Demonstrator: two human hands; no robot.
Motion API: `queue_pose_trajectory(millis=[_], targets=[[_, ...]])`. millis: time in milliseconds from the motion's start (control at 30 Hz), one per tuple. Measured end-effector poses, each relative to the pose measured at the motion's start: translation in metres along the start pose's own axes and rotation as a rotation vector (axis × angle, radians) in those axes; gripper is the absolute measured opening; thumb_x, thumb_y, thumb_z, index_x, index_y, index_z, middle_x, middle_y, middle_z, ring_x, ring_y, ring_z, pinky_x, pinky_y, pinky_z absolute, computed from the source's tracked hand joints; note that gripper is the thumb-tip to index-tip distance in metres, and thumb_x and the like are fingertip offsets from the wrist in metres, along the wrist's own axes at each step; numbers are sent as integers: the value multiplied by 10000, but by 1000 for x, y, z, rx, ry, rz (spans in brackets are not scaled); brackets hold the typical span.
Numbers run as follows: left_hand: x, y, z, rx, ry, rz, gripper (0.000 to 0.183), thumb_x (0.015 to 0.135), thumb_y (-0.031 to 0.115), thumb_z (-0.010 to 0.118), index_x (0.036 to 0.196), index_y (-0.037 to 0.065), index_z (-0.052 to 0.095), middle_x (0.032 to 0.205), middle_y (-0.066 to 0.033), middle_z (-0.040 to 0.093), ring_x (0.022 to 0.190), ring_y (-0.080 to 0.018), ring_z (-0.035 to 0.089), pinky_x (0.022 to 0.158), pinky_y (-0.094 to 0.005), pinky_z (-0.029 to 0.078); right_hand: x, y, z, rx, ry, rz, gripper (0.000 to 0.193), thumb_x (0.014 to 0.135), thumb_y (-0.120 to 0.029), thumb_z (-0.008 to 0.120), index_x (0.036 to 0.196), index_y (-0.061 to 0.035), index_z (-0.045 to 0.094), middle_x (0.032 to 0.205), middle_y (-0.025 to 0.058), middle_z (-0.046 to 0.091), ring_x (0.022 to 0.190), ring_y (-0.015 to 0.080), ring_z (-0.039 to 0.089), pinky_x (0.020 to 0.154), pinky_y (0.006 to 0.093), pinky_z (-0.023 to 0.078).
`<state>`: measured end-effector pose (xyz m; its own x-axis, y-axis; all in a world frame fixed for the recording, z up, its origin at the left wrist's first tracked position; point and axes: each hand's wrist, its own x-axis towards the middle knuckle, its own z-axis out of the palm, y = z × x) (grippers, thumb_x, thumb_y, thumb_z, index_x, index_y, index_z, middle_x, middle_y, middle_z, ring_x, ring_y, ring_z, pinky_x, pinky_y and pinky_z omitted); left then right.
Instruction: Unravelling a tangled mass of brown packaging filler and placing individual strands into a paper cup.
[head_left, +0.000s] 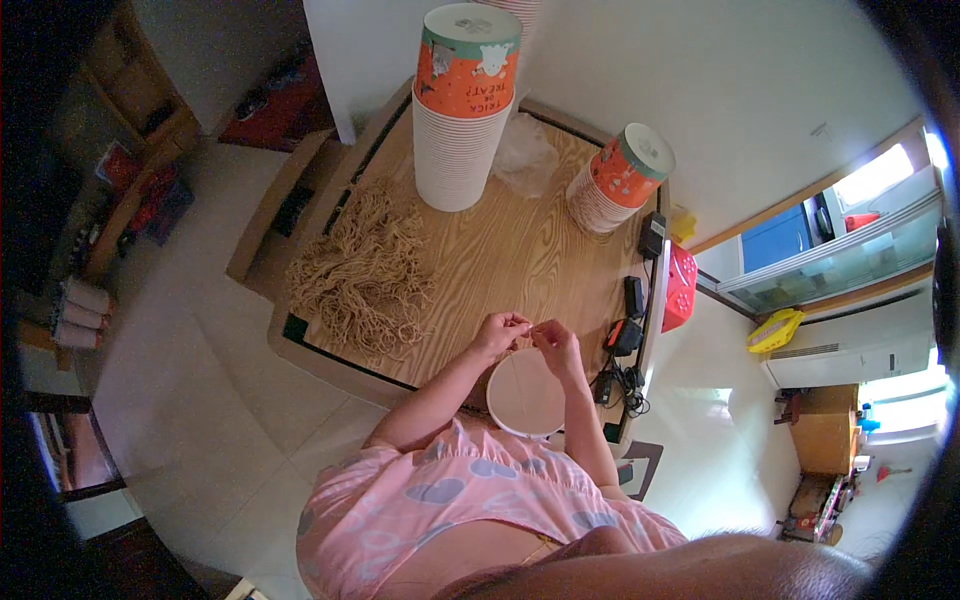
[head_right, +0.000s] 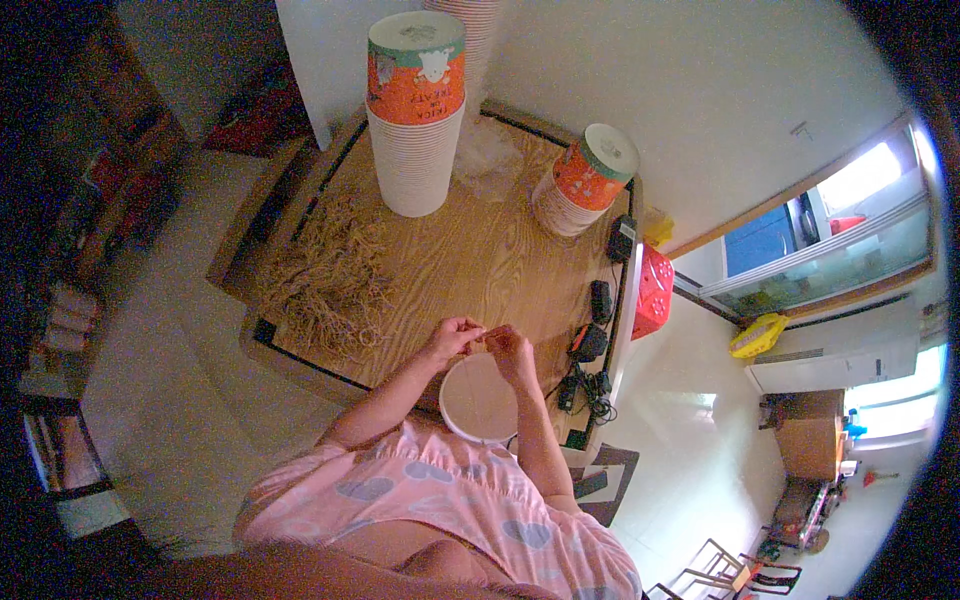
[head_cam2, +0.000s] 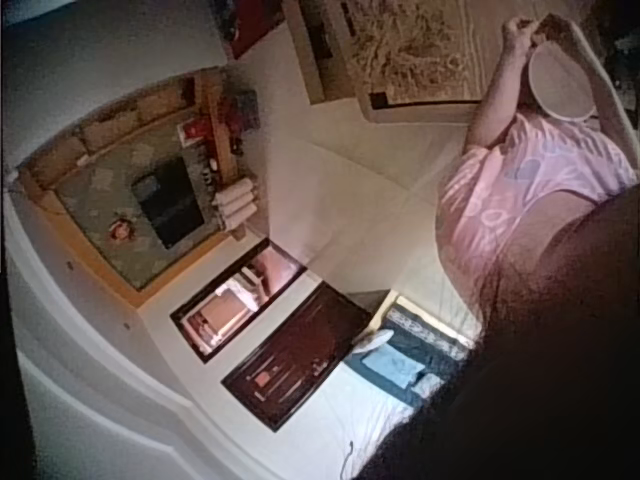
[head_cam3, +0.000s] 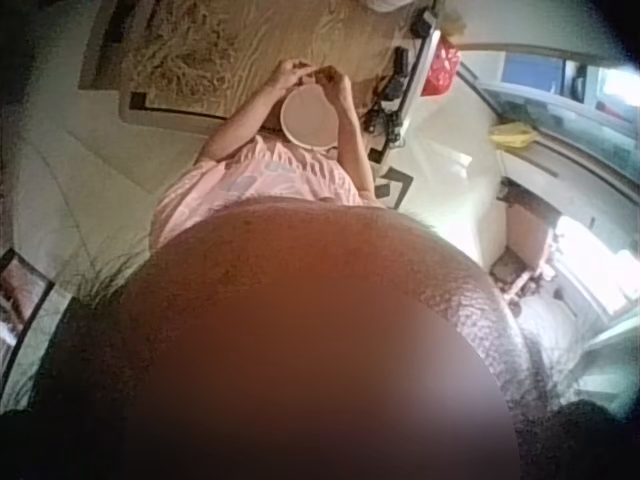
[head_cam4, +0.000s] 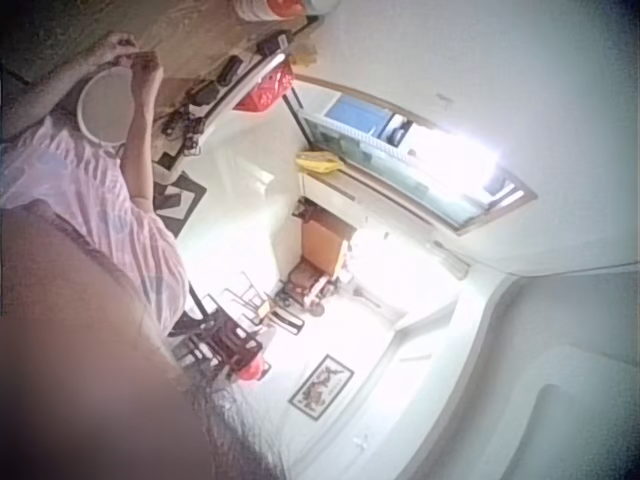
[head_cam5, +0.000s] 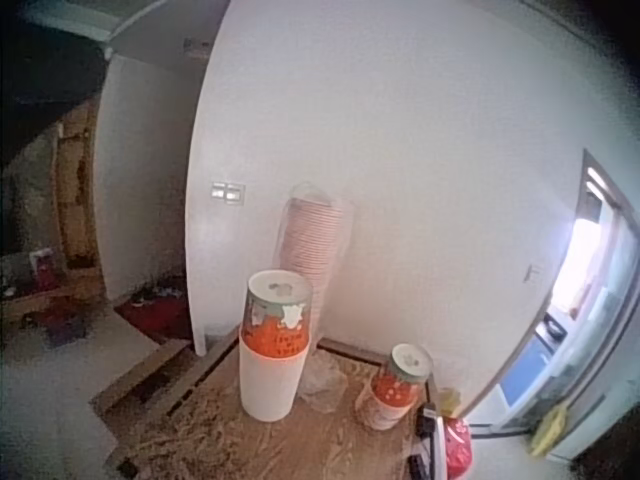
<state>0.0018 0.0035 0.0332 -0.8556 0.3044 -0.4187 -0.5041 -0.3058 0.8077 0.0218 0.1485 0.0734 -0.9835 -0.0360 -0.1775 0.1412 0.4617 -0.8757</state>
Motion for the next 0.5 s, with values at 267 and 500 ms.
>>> queue_pose_trajectory(millis=[267,500], targets=[[7,-6,4,171,114,169,62,771,114,588,766,54,572,656,-3,566,569,-72,504,492,-224,406,-3,0,4,-37,53,-78,94,787,-125,572,799,-33,589,641,98,600,591,141,576,549,283,452],[23,-19,3,377,182,396,62,787,123,576,775,71,545,629,26,517,516,-46,444,428,-213,350,-1,-4,6,-41,42,-84,126,800,-84,536,899,-42,602,627,28,566,585,74,512,532,223,416]])
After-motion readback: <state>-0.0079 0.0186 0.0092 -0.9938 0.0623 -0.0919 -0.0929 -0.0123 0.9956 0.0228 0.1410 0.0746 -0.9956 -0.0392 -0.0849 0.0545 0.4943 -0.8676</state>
